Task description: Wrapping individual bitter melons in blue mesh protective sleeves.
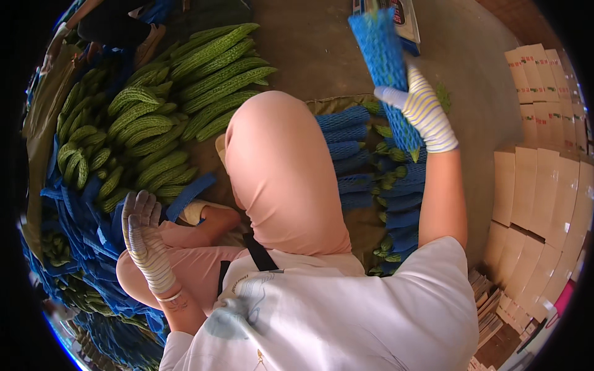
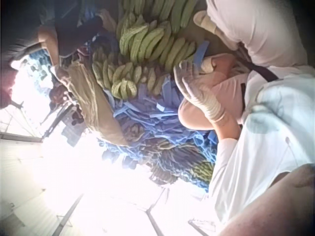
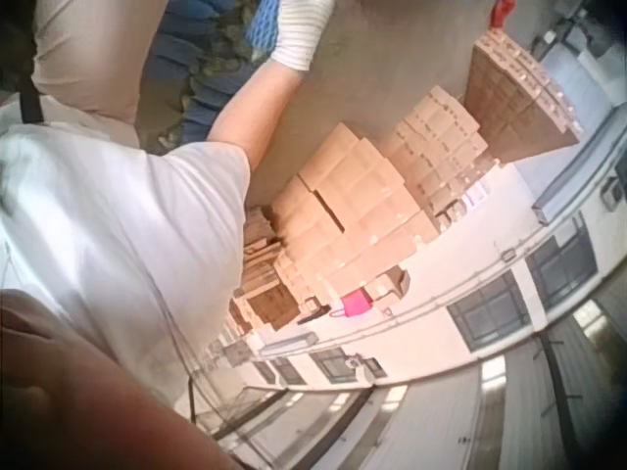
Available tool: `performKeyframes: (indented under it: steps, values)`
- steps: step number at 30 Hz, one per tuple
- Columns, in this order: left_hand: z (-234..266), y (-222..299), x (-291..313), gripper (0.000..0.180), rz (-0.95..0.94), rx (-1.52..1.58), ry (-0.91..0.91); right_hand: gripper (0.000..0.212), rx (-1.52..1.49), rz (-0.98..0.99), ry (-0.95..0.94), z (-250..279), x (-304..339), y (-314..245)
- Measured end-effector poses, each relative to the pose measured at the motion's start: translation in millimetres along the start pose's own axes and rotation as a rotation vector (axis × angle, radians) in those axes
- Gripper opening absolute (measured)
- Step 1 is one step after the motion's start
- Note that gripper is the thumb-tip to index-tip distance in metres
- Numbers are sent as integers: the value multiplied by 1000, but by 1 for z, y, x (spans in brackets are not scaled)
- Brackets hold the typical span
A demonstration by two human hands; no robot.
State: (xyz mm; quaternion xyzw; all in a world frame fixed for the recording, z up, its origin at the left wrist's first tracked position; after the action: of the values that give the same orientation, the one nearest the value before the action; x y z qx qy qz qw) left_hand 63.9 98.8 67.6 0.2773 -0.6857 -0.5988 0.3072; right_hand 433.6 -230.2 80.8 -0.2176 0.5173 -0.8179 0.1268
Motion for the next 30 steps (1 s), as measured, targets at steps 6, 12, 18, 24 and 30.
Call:
performKeyframes:
  steps: [6, 12, 18, 24, 30]
  values:
    - [-5, -3, -5, 49, 10, -39, -44, 74, 876, -136, -316, -77, 8, 171]
    - [20, -2, -7, 45, 52, -154, 22, 61, 1044, 359, -246, -167, 8, 230]
    - [-14, -94, -73, 35, 132, -296, 157, 44, 577, 313, -303, -137, -21, 317]
    - [53, -212, -70, 47, 416, -1825, -363, 39, 118, -73, -411, -151, -10, 282]
    - [49, -205, -98, 21, 223, -1695, -299, 35, -284, -511, -284, -140, -107, 229]
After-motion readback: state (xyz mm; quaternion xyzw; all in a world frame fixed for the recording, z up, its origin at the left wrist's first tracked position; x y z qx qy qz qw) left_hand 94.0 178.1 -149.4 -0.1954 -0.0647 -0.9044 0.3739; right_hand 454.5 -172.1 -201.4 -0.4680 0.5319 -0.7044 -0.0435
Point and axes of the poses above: each hand's wrist, its own x-axis away from the middle knuckle, its own z-axis out of the back of the hand, y = z × x, the point moved 2 cm from there along -x, towards the middle knuckle, and after that the axes turned 6 degrees about -x, right-handed, at the moved point
